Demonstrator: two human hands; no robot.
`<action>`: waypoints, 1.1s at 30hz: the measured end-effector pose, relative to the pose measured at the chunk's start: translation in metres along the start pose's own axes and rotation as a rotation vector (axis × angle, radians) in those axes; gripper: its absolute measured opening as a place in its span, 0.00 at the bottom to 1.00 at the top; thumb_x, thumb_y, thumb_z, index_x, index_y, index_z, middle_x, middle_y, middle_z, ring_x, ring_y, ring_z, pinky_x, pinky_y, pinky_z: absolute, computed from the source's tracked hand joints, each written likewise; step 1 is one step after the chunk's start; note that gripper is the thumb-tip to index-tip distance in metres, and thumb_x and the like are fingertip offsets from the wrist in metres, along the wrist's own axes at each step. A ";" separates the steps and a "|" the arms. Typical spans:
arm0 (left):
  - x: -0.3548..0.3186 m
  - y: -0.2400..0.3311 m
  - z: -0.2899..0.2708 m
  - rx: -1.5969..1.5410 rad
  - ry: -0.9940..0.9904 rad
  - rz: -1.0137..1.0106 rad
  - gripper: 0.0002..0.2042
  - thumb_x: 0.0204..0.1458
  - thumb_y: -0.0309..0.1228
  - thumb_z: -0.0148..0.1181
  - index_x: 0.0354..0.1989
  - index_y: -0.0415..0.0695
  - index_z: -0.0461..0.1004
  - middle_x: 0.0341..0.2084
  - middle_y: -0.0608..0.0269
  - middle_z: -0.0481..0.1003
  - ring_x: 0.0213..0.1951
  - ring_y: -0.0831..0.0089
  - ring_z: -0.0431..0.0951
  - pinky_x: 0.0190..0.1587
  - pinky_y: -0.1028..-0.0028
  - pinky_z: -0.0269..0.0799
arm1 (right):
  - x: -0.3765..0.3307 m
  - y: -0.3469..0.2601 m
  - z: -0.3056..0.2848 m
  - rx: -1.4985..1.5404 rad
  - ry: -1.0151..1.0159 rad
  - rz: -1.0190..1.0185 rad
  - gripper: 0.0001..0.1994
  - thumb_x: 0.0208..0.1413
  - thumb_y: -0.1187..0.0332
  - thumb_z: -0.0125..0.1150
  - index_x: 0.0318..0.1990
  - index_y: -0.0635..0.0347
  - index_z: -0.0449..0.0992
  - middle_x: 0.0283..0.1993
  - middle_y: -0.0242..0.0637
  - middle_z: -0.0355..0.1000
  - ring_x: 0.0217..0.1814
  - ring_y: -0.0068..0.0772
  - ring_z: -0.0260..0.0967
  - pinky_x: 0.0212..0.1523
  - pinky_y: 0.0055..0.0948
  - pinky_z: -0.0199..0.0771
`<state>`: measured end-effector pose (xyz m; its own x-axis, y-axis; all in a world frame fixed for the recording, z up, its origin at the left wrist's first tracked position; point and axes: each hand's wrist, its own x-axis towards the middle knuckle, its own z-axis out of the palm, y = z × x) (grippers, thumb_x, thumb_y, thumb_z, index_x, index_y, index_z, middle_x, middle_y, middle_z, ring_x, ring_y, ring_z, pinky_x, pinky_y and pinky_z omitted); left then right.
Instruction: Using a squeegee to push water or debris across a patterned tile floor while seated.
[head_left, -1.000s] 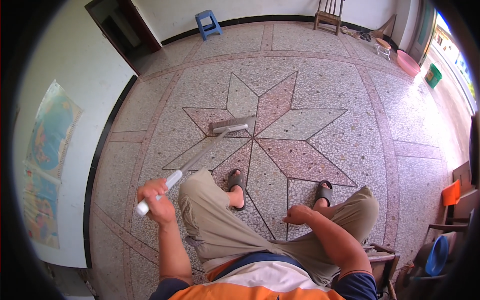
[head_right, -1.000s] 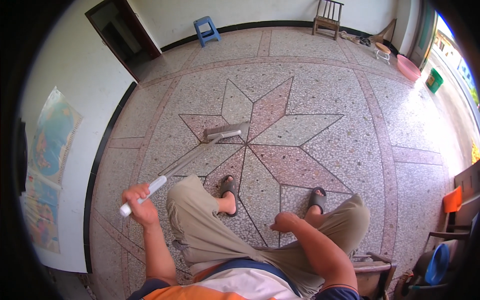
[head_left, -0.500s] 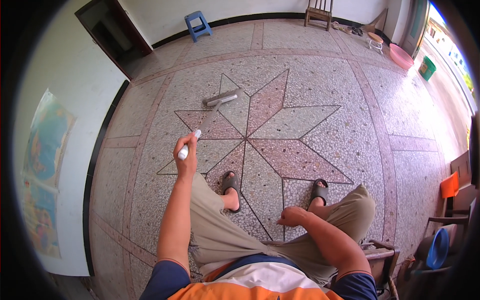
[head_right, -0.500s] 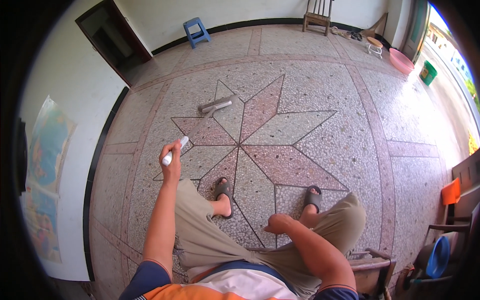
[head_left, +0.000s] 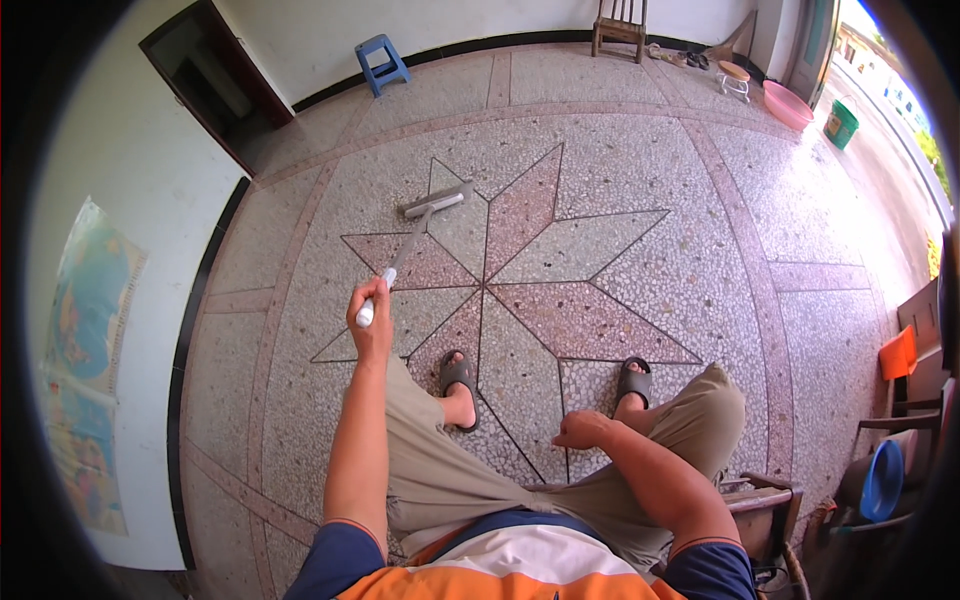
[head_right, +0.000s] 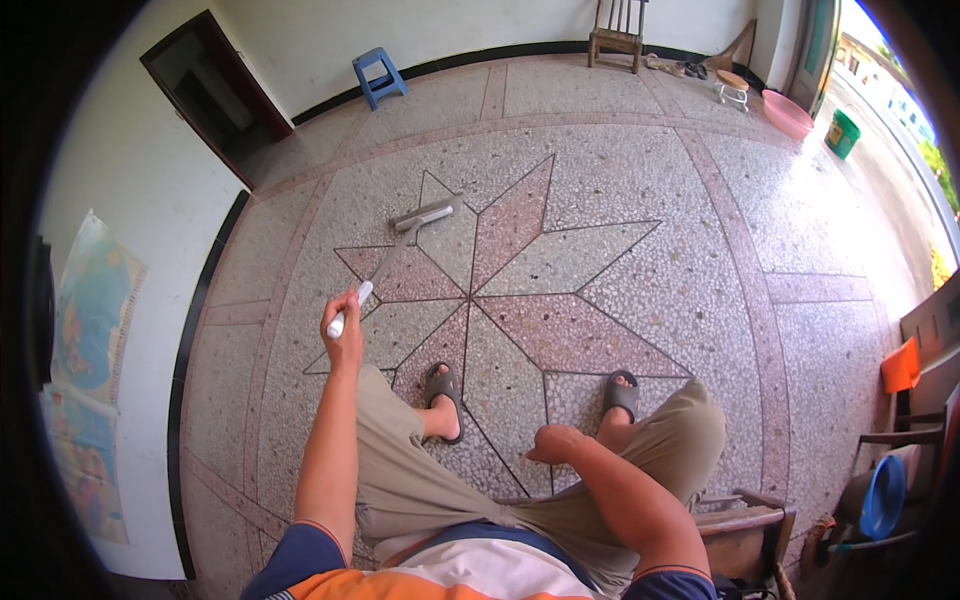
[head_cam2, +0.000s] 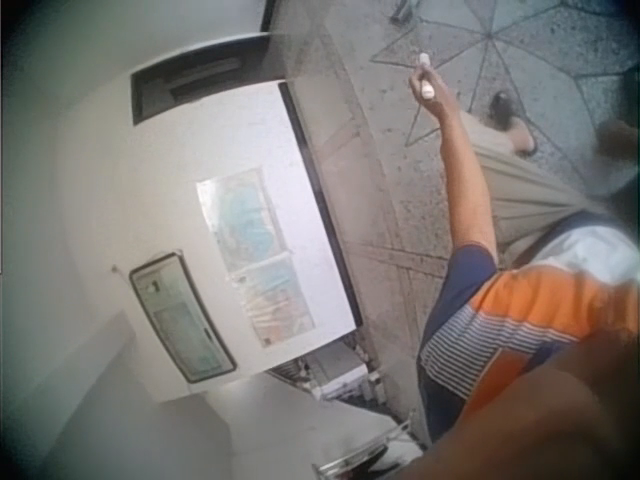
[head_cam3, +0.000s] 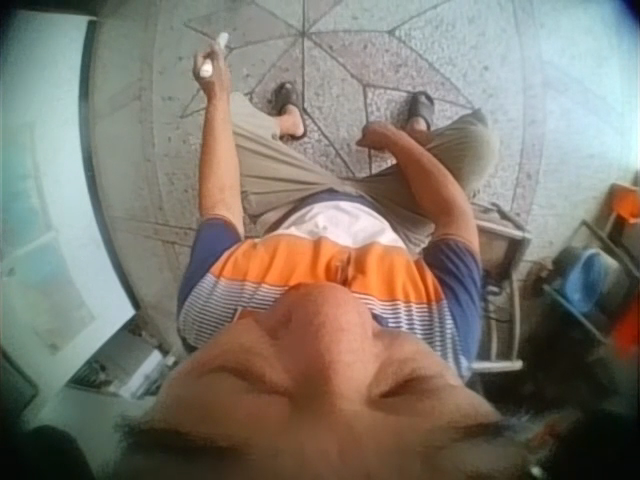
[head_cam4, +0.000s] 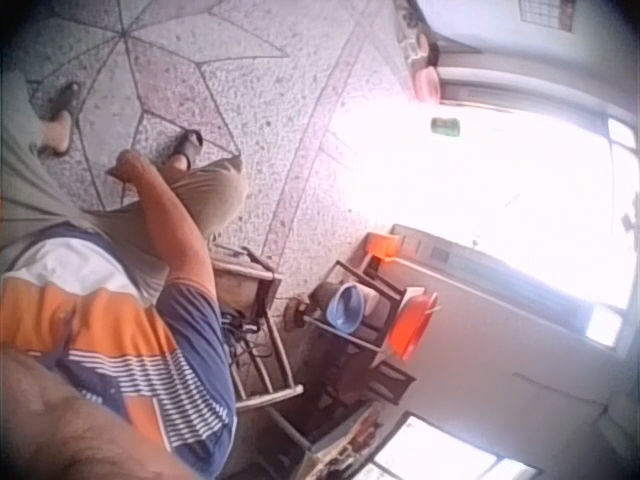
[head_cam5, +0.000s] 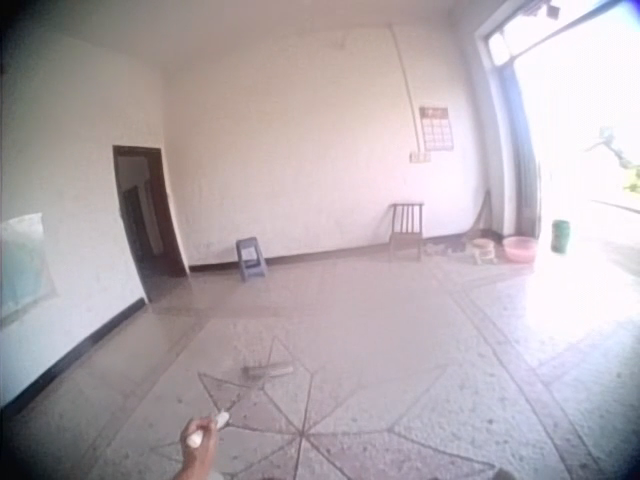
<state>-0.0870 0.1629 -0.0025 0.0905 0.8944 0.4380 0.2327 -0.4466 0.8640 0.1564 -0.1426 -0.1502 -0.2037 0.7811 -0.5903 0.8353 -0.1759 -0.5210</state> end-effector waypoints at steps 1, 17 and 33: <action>-0.009 0.003 -0.010 0.034 0.010 0.006 0.07 0.58 0.29 0.57 0.37 0.37 0.72 0.42 0.54 0.76 0.47 0.67 0.74 0.50 0.69 0.69 | -0.001 -0.003 -0.001 0.005 0.006 -0.004 0.23 0.53 0.45 0.55 0.36 0.58 0.82 0.39 0.46 0.77 0.43 0.50 0.74 0.46 0.43 0.73; -0.112 0.168 -0.113 -0.450 0.010 0.358 0.16 0.61 0.43 0.48 0.24 0.49 0.57 0.19 0.67 0.61 0.24 0.72 0.63 0.44 0.61 0.67 | -0.003 -0.006 0.000 -0.005 0.007 0.017 0.23 0.52 0.46 0.55 0.35 0.58 0.82 0.39 0.47 0.77 0.44 0.50 0.74 0.46 0.44 0.72; -0.048 0.083 -0.014 -0.296 0.030 0.162 0.09 0.60 0.29 0.51 0.28 0.41 0.65 0.25 0.64 0.67 0.34 0.72 0.71 0.56 0.56 0.66 | -0.004 -0.013 -0.008 0.053 -0.033 -0.014 0.24 0.53 0.47 0.55 0.38 0.63 0.81 0.44 0.51 0.76 0.49 0.51 0.73 0.50 0.45 0.71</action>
<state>-0.0853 0.0830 0.0514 0.0738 0.8119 0.5791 -0.0746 -0.5746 0.8150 0.1500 -0.1388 -0.1364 -0.2328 0.7639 -0.6019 0.8042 -0.1968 -0.5608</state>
